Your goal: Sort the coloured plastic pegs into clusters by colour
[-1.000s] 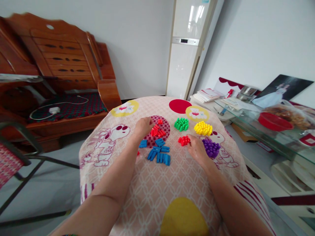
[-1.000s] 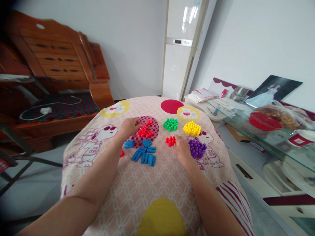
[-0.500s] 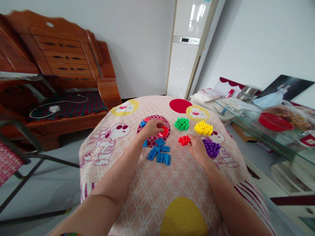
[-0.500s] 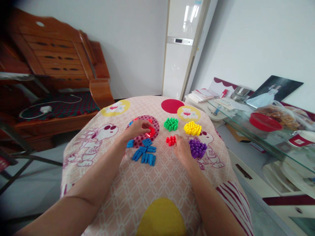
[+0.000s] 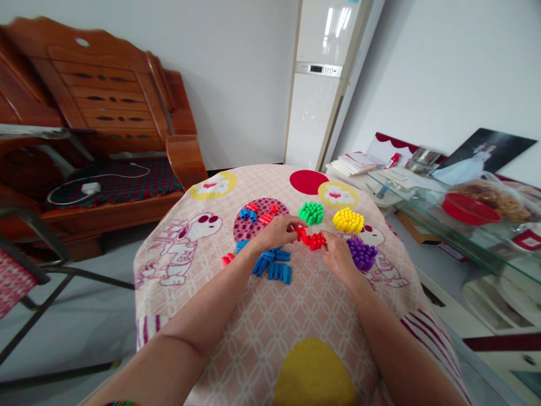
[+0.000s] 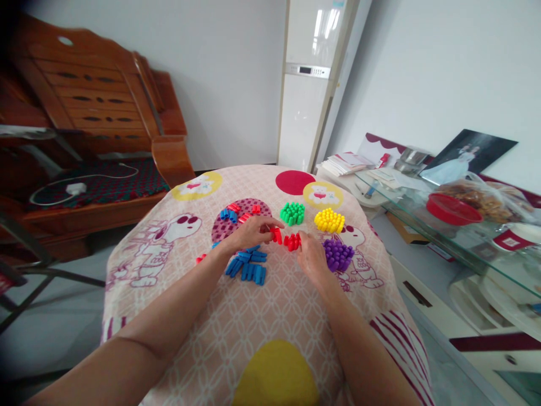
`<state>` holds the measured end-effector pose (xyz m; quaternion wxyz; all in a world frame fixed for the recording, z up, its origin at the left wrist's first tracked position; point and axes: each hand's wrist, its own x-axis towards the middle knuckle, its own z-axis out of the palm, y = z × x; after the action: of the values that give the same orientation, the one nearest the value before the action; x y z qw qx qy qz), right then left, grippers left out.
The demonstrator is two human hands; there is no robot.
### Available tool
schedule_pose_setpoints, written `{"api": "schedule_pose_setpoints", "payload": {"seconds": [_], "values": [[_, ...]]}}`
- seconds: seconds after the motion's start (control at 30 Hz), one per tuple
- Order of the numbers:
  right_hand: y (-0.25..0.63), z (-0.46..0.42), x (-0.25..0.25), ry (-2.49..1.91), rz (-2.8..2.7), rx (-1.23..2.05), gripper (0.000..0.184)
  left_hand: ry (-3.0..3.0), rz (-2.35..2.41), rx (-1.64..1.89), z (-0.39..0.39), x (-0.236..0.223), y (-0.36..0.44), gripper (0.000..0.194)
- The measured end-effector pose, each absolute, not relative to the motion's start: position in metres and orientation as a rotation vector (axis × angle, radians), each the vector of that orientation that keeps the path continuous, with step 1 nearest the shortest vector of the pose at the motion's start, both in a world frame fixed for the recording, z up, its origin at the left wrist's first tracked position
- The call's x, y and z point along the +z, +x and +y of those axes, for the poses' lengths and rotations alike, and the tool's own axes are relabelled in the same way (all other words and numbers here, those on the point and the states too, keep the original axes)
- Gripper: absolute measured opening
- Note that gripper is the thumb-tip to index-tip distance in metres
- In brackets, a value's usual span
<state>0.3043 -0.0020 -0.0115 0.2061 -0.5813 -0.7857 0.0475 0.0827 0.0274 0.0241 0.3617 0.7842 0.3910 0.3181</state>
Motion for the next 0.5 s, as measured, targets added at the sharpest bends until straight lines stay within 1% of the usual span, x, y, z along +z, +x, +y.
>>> {"api": "schedule_pose_setpoints", "payload": {"seconds": [0.07,0.27,0.37,0.5], "values": [[0.304,-0.002,-0.011,-1.622,-2.190,0.124,0.035,1.898,0.955,0.798,0.028,0.021,0.082,0.038],[0.303,-0.003,-0.008,-1.648,-2.210,0.123,0.034,1.383,0.941,0.806,0.031,0.010,0.080,0.029],[0.302,-0.003,-0.007,-1.663,-2.204,0.120,0.036,1.422,0.999,0.752,0.035,0.003,0.079,0.026],[0.302,-0.004,-0.008,-1.658,-2.197,0.107,0.039,1.720,1.197,0.803,0.037,0.002,0.078,0.025]]}}
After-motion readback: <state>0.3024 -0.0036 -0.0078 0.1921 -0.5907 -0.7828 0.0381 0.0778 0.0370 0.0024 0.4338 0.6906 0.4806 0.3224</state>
